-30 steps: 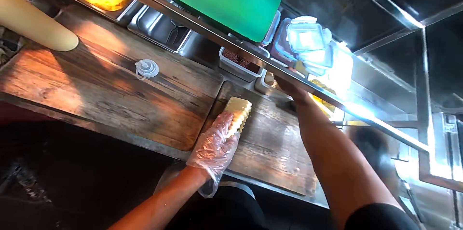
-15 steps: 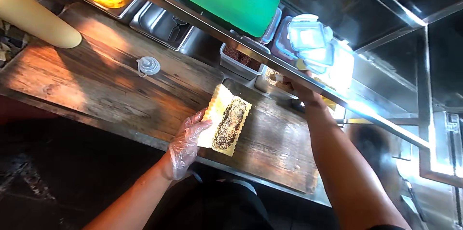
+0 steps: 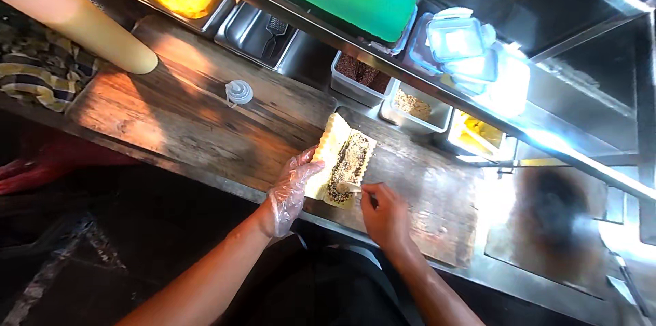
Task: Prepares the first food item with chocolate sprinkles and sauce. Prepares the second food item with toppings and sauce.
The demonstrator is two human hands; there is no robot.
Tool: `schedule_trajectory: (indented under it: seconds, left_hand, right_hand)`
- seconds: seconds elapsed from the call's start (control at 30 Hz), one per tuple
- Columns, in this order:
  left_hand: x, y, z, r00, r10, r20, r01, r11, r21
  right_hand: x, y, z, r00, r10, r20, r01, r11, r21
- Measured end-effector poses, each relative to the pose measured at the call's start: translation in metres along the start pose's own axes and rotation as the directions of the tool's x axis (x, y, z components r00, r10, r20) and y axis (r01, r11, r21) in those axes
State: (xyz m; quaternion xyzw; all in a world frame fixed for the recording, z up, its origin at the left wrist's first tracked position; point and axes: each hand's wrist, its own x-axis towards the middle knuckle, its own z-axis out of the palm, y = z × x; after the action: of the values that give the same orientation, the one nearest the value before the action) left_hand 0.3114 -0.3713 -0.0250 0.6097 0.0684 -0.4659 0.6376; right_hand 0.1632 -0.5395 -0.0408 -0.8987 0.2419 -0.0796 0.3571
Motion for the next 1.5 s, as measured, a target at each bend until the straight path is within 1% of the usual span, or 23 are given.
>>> schedule_trajectory:
  seconds: [0.03,0.07,0.1,0.13,0.17,0.2,0.23,0.27,0.3,0.33,0.37,0.4,0.47,0.53,0.63,0.7,0.8,0.87,0.97,1.1,1.27,1.4,1.5]
  left_hand:
    - [0.0,0.001,0.0,1.0,-0.001,0.003,0.001,1.0,0.009]
    - [0.001,0.0,0.0,1.0,0.009,0.011,-0.009,1.0,0.012]
    - [0.002,-0.001,-0.001,1.0,0.02,0.018,-0.02,1.0,0.013]
    - [0.004,-0.002,-0.002,0.999,0.027,0.021,-0.027,1.0,0.011]
    - [0.004,-0.004,-0.002,0.999,0.03,0.023,-0.031,0.999,0.009]
    - [0.003,-0.003,-0.002,0.999,0.027,0.021,-0.027,1.0,0.007]
    - [0.002,-0.002,-0.002,1.0,0.024,0.02,-0.025,1.0,0.01]
    - [0.002,-0.001,-0.001,1.0,0.018,0.017,-0.019,1.0,0.015]
    - [0.002,0.0,0.0,1.0,0.015,0.011,-0.015,1.0,0.014]
    - [0.003,0.0,0.001,1.0,0.018,0.011,-0.018,1.0,0.012]
    - [0.003,0.0,0.0,1.0,0.025,0.014,-0.025,1.0,0.01]
    - [0.002,-0.001,-0.001,0.999,0.032,0.019,-0.032,0.999,0.014]
    - [0.001,-0.003,-0.002,1.0,0.029,0.013,-0.029,0.999,0.022]
    - [0.001,-0.002,-0.001,1.0,0.015,0.005,-0.015,0.999,0.031]
    - [0.003,-0.003,-0.001,1.0,0.019,-0.006,-0.019,0.999,0.026]
    - [0.003,-0.005,-0.002,0.999,0.032,-0.004,-0.032,0.999,0.028]
    - [0.006,-0.006,-0.003,0.999,0.047,0.013,-0.047,0.999,0.001]
    - [0.002,-0.008,-0.003,0.999,0.033,-0.001,-0.033,0.999,0.002]
    - [0.004,-0.007,-0.002,1.0,0.008,-0.021,-0.008,1.0,-0.006]
    - [0.004,-0.009,-0.004,1.0,0.026,-0.001,-0.026,1.0,0.001]
    - [0.006,-0.008,-0.004,0.999,0.032,0.013,-0.031,0.999,-0.018]
    - [0.006,-0.01,-0.005,1.0,0.026,0.009,-0.026,1.0,-0.012]
    - [0.009,-0.007,-0.006,1.0,0.03,0.004,-0.03,0.999,-0.025]
  right_hand:
    - [-0.005,0.004,0.006,0.986,-0.145,-0.086,0.139,0.988,-0.069]
    - [-0.004,0.005,0.008,0.973,-0.186,-0.14,0.175,0.981,-0.085]
    - [0.0,0.003,0.006,0.98,-0.12,-0.158,0.114,0.992,-0.047]
    - [0.004,-0.003,0.001,0.992,0.042,-0.121,-0.037,0.999,0.036]
    - [0.01,-0.009,-0.003,0.967,0.255,-0.021,-0.249,0.956,0.158]
    - [0.015,-0.011,-0.005,0.891,0.441,0.103,-0.452,0.847,0.28]
    - [0.017,-0.009,-0.002,0.81,0.548,0.211,-0.585,0.722,0.37]
    - [0.017,-0.007,0.002,0.746,0.599,0.29,-0.661,0.618,0.425]
    - [0.014,-0.005,0.005,0.708,0.623,0.332,-0.699,0.551,0.457]
    - [0.01,-0.005,0.009,0.698,0.631,0.338,-0.706,0.526,0.475]
    - [0.005,-0.005,0.012,0.714,0.627,0.31,-0.69,0.557,0.463]
    - [-0.001,-0.006,0.015,0.755,0.601,0.26,-0.65,0.636,0.416]
    - [-0.012,-0.009,0.018,0.883,0.45,0.134,-0.47,0.849,0.242]
    - [-0.018,-0.006,0.024,0.972,0.235,-0.016,-0.23,0.962,0.15]
    - [-0.011,0.005,0.028,0.993,0.058,-0.104,-0.04,0.986,0.163]
    - [-0.006,0.011,0.03,0.994,0.001,-0.108,0.016,0.988,0.153]
    - [0.007,0.015,0.028,0.992,-0.003,-0.129,0.02,0.991,0.131]
    - [0.013,0.013,0.026,0.991,0.069,-0.113,-0.053,0.989,0.135]
    - [0.031,0.011,0.023,0.978,0.166,-0.125,-0.137,0.966,0.218]
    - [0.051,0.012,0.025,0.951,0.297,-0.089,-0.268,0.932,0.244]
    - [0.055,0.013,0.016,0.965,0.259,-0.044,-0.24,0.938,0.249]
    - [0.074,0.014,0.019,0.92,0.386,-0.07,-0.351,0.888,0.296]
    - [0.074,0.017,0.014,0.929,0.367,-0.049,-0.337,0.892,0.301]
